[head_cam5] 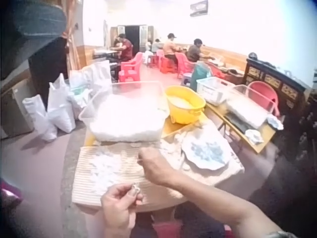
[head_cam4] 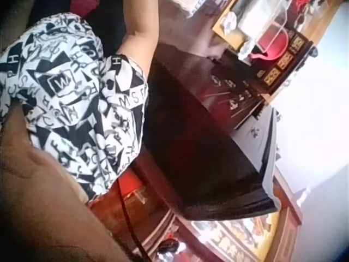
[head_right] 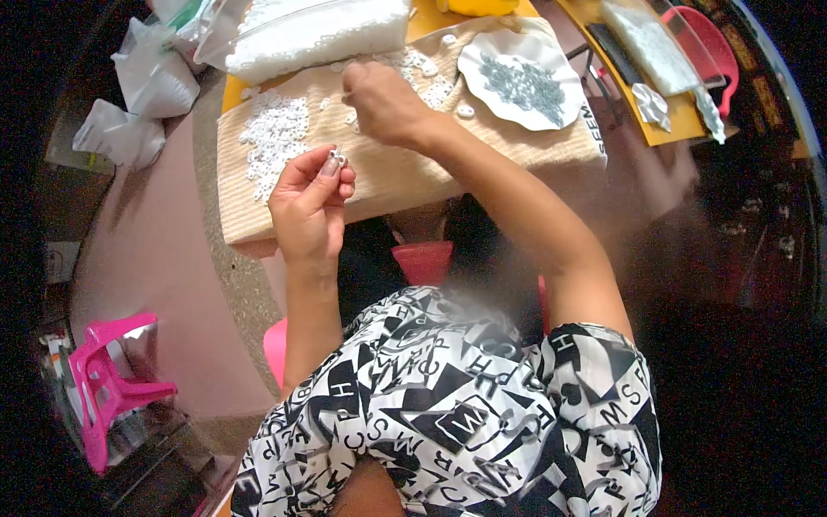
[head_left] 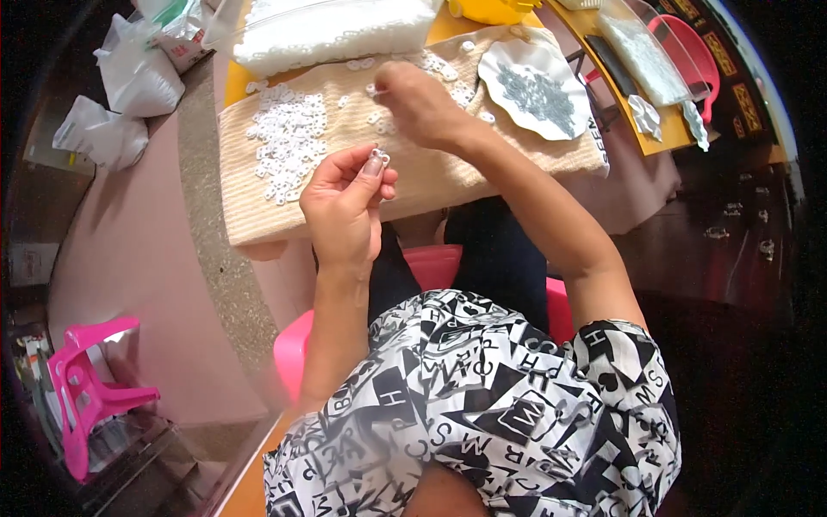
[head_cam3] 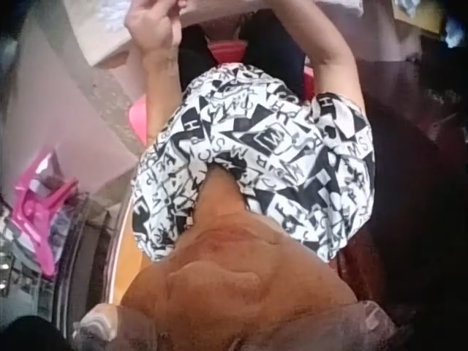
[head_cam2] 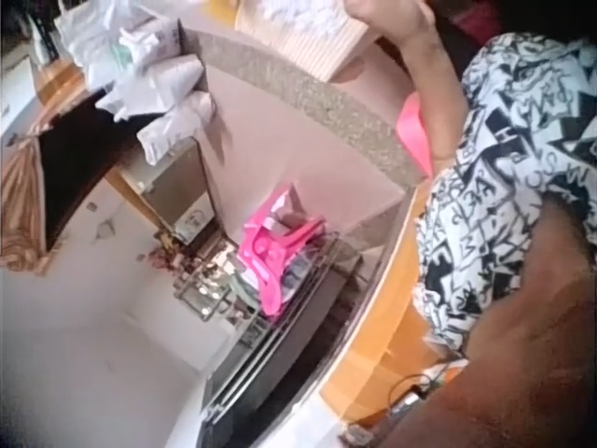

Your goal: Manually assembling small white plastic components by inserting small metal inserts into them.

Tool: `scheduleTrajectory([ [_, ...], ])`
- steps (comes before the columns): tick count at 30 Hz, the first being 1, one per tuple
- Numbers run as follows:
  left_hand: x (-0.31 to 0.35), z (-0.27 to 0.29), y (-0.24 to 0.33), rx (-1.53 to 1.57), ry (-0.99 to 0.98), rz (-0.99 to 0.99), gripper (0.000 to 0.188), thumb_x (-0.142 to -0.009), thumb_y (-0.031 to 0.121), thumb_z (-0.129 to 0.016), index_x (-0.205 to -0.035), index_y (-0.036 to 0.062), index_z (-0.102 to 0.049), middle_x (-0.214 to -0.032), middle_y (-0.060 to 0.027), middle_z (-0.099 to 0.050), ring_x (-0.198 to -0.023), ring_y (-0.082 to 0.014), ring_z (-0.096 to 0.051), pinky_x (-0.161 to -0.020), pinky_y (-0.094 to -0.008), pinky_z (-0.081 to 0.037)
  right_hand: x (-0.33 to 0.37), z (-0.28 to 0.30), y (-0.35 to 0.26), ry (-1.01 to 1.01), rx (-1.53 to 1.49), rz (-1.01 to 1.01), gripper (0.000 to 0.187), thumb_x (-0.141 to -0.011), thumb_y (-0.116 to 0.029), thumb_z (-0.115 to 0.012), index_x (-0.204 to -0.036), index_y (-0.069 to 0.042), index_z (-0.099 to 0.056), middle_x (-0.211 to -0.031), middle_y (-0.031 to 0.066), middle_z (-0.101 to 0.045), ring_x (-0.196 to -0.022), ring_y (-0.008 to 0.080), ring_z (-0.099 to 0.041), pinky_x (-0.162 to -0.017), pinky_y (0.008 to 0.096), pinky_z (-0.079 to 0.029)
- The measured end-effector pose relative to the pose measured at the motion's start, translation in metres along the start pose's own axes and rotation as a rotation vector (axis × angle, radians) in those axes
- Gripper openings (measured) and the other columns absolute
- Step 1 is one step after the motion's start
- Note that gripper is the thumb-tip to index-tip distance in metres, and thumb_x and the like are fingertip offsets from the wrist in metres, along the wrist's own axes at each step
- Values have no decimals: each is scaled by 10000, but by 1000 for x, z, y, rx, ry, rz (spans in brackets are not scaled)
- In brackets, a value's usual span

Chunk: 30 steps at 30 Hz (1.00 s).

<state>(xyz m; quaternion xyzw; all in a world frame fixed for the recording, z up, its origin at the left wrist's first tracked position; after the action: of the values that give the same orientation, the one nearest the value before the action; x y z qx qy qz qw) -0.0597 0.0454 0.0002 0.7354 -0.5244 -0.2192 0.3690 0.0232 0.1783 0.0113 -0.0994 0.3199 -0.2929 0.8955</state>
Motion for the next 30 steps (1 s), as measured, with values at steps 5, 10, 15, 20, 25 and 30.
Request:
scheduleTrajectory([
  [5,8,-16,-6,7,-104,42,115,-805,-26,-537,-920,-34,-540,-781,-97,-575,-645,-143,-568,-549,-217,-477,69,64,-8,-168,-1084,-668,105,-838,-113,-501,-884,-18,-510,-696,49,-567,-631,109,-578,-508,206,-431],
  [10,21,-28,-30,6,-220,171,103,-813,-22,-525,-916,-35,-528,-791,-115,-573,-660,-164,-569,-555,-226,-474,133,70,-12,-87,-1440,-793,251,-819,-105,-562,-1033,18,-516,-774,43,-548,-670,109,-557,-522,196,-409],
  [15,34,-39,-41,-51,-275,289,95,-819,-3,-527,-908,-35,-522,-818,-140,-592,-682,-186,-592,-537,-233,-470,151,69,-14,20,-1562,-727,313,-808,-104,-570,-1085,29,-508,-784,44,-545,-668,107,-535,-542,203,-407],
  [20,41,-41,-49,-156,-320,281,130,-817,2,-534,-933,-55,-526,-789,-144,-598,-646,-174,-595,-525,-223,-475,154,79,-10,28,-1422,-677,265,-799,-103,-573,-1020,34,-521,-765,38,-531,-647,91,-519,-533,192,-394],
  [25,45,-40,-47,-212,-287,267,155,-807,3,-551,-947,-62,-537,-777,-128,-600,-624,-142,-586,-518,-207,-480,152,80,-15,31,-1456,-704,200,-800,-71,-558,-970,33,-539,-760,25,-525,-643,87,-518,-539,188,-397],
  [30,47,-44,-44,-230,-289,245,150,-805,-6,-549,-943,-63,-538,-774,-119,-600,-621,-132,-583,-515,-204,-481,151,83,-16,139,-984,-422,138,-789,-17,-531,-905,-15,-607,-701,6,-546,-632,53,-526,-571,178,-423],
])
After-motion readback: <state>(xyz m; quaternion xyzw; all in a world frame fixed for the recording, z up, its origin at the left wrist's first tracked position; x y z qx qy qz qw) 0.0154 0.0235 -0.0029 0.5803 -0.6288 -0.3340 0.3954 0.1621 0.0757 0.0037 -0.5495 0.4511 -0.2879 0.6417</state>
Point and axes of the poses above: each hand's wrist, its own x-axis away from the middle knuckle, its own z-axis out of the back of the hand, y = z × x, the point moved 3 cm from there along -x, towards the middle knuckle
